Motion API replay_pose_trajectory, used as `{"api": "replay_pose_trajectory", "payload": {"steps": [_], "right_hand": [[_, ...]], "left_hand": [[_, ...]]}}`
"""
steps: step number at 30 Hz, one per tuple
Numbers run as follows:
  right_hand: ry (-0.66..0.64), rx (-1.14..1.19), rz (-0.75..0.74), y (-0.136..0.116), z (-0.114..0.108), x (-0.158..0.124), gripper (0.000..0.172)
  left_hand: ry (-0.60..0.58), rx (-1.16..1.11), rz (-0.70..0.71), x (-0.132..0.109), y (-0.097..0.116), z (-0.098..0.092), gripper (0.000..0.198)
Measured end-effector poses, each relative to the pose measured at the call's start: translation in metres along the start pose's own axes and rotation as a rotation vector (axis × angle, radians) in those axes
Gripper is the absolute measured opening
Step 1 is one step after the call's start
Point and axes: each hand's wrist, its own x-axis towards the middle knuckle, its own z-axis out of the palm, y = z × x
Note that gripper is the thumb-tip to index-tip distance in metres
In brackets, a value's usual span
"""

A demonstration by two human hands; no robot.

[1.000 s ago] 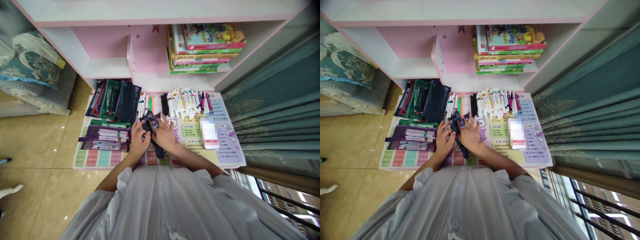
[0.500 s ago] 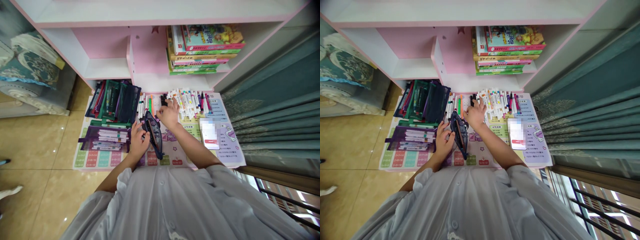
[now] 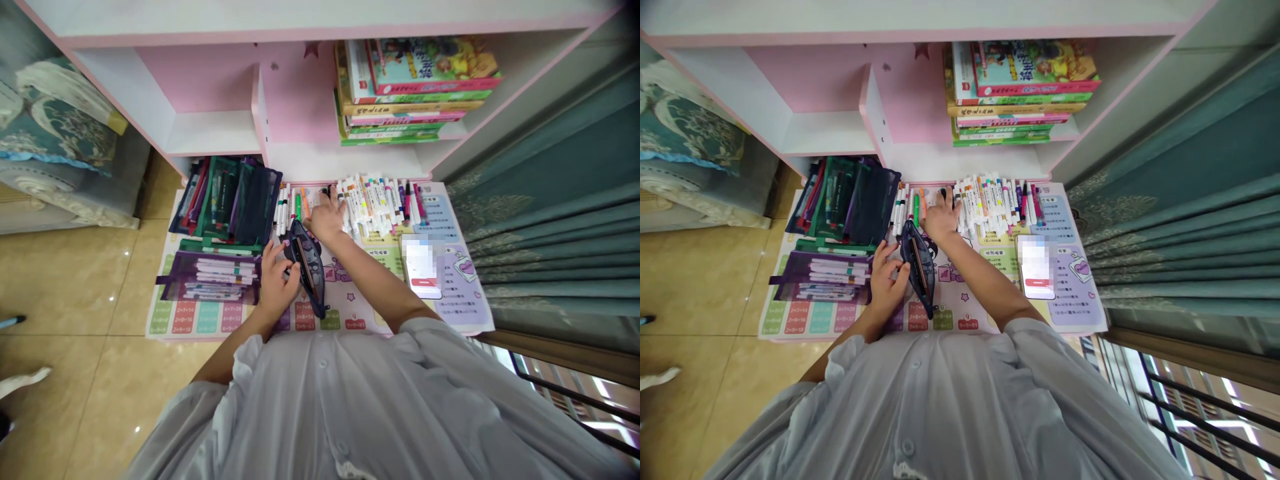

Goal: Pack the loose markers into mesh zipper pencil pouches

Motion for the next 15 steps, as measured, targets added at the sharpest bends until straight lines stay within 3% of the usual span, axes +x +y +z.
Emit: {"api": "replay_pose_trajectory", "payload": {"steps": [3, 7, 11, 15], "right_hand": [[-0.007, 0.032, -0.001, 0.004, -0.001, -0.002, 0.035], [0.116, 0.122, 0.017, 0.01, -0.013, -0.018, 0.024], [0.22, 0.232, -0.013, 0.015, -0.031, -0.055, 0.017], [0.229, 0.275, -0.115, 0.016, -0.039, -0.1, 0.02]], "left_hand": [[-0.005, 0.008, -0.002, 0.001, 0.0, 0.0, 0.02], [-0.02, 0.002, 0.0, 0.002, -0.002, -0.001, 0.018], [-0.031, -0.015, 0.004, 0.004, -0.004, -0.002, 0.018], [-0.049, -0.018, 0.001, 0.005, -0.003, -0.003, 0.018]]}}
